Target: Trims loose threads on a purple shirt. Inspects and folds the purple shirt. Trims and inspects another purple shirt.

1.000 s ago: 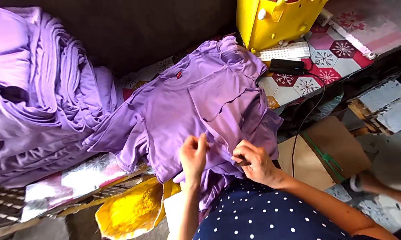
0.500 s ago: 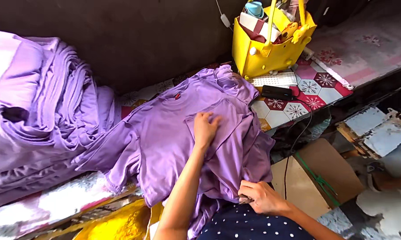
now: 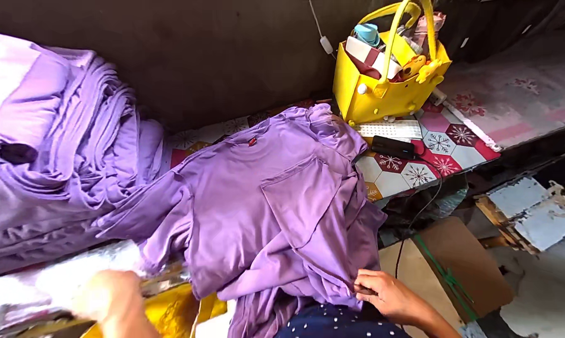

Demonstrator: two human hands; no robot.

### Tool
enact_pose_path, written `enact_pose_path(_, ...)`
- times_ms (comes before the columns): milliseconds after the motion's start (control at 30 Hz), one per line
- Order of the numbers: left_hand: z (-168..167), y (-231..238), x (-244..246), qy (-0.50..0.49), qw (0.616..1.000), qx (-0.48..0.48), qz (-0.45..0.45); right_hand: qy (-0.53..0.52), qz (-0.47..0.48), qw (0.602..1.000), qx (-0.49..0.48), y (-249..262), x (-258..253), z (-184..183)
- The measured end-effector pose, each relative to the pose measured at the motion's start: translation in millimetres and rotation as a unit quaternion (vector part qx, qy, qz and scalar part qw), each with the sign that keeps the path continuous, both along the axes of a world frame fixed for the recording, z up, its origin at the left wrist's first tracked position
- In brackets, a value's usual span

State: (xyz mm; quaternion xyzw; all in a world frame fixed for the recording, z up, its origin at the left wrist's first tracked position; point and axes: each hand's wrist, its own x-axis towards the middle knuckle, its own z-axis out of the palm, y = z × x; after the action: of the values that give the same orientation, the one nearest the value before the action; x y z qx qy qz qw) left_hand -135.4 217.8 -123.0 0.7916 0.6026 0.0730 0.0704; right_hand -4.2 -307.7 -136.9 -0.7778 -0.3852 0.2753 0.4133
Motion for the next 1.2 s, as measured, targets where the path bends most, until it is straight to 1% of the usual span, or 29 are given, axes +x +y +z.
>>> enact_pose_path(33, 4.4, 5.9, -13.0, 0.006, 0.999, -0.004, 0.049, 0.01, 0.021, 1.0, -0.021, -3.3, 4.9, 1.8)
enact_pose_path(67, 11.8, 1.7, -16.6, -0.023, 0.999, 0.008, 0.027, 0.036, 0.042, 0.997, -0.046, -4.6, 10.6, 6.5)
enact_pose_path(100, 20.1, -8.3, -9.9, -0.076, 0.995, 0.03, -0.054, 0.053, 0.048, 0.996, -0.057, -4.1, 16.0, 10.5)
enact_pose_path(133, 29.3, -22.3, 9.5, -0.128, 0.98, 0.039, -0.151, 0.063, 0.036, 0.996, -0.058, -2.2, 21.0, 15.2)
enact_pose_path(167, 31.8, -33.8, 36.9, -0.164, 0.957, 0.038, -0.237, 0.064, -0.001, 0.997, -0.038, 1.7, 24.9, 20.3)
enact_pose_path(233, 28.2, -59.4, 106.6, -0.221, 0.909, 0.006, -0.353, 0.041, -0.129, 0.989, 0.063, 19.4, 30.0, 32.0)
enact_pose_path(300, 17.7, -87.9, 178.3, -0.268, 0.857, -0.017, -0.44, 0.038, -0.245, 0.95, 0.189, 46.3, 33.2, 42.8)
enact_pose_path(333, 11.4, -100.6, 211.9, -0.279, 0.839, -0.043, -0.465, 0.051, -0.277, 0.928, 0.244, 58.8, 33.7, 48.0)
enact_pose_path(367, 4.1, -110.9, 242.0, -0.271, 0.832, -0.089, -0.477, 0.064, -0.29, 0.912, 0.283, 68.5, 32.4, 53.0)
enact_pose_path(400, -4.3, -117.5, 268.2, -0.244, 0.828, -0.145, -0.484, 0.07, -0.288, 0.906, 0.302, 74.8, 29.6, 56.4)
enact_pose_path(467, -17.6, -127.5, 306.0, -0.189, 0.82, -0.23, -0.488, 0.057, -0.266, 0.914, 0.3, 78.9, 22.8, 57.5)
enact_pose_path(533, -14.8, -140.4, 321.1, -0.155, 0.806, -0.268, -0.504, 0.038, -0.266, 0.924, 0.272, 75.6, 18.9, 51.6)
enact_pose_path(600, -11.6, -150.9, 324.2, -0.129, 0.786, -0.287, -0.532, 0.053, -0.291, 0.925, 0.239, 72.3, 20.4, 42.6)
enact_pose_path(667, -16.5, -155.9, 322.6, -0.118, 0.779, -0.294, -0.542, 0.07, -0.31, 0.923, 0.216, 72.3, 25.6, 38.0)
enact_pose_path(733, -13.5, -160.3, 314.3, -0.117, 0.771, -0.346, -0.522, 0.058, -0.327, 0.918, 0.216, 78.4, 35.3, 38.0)
enact_pose_path(767, -5.3, -166.9, 303.0, -0.138, 0.763, -0.389, -0.498, 0.04, -0.338, 0.913, 0.224, 83.6, 41.4, 38.4)
enact_pose_path(800, 6.8, -178.4, 284.3, -0.179, 0.745, -0.445, -0.464, 0.016, -0.352, 0.906, 0.234, 90.2, 47.3, 38.9)
enact_pose_path(867, 32.7, -208.2, 232.0, -0.27, 0.676, -0.553, -0.406, -0.018, -0.366, 0.899, 0.239, 102.8, 55.0, 43.4)
enact_pose_path(900, 40.8, -221.7, 205.2, -0.299, 0.644, -0.582, -0.396, -0.022, -0.366, 0.901, 0.231, 108.1, 56.5, 47.1)
enact_pose_path(967, 45.4, -242.4, 161.0, -0.351, 0.602, -0.609, -0.379, -0.01, -0.357, 0.911, 0.207, 115.1, 53.7, 51.3)
enact_pose_path(1000, 45.0, -247.8, 145.2, -0.372, 0.593, -0.615, -0.364, -0.006, -0.351, 0.913, 0.206, 117.3, 49.9, 50.6)
enact_pose_path(1067, 41.8, -249.8, 125.3, -0.407, 0.59, -0.604, -0.349, -0.004, -0.343, 0.912, 0.225, 119.2, 41.4, 46.2)
enact_pose_path(1133, 40.8, -250.4, 113.5, -0.417, 0.592, -0.585, -0.366, -0.015, -0.341, 0.914, 0.22, 118.0, 34.0, 42.6)
enact_pose_path(1200, 40.2, -254.6, 107.8, -0.405, 0.596, -0.561, -0.408, -0.038, -0.35, 0.917, 0.188, 116.8, 27.2, 40.4)
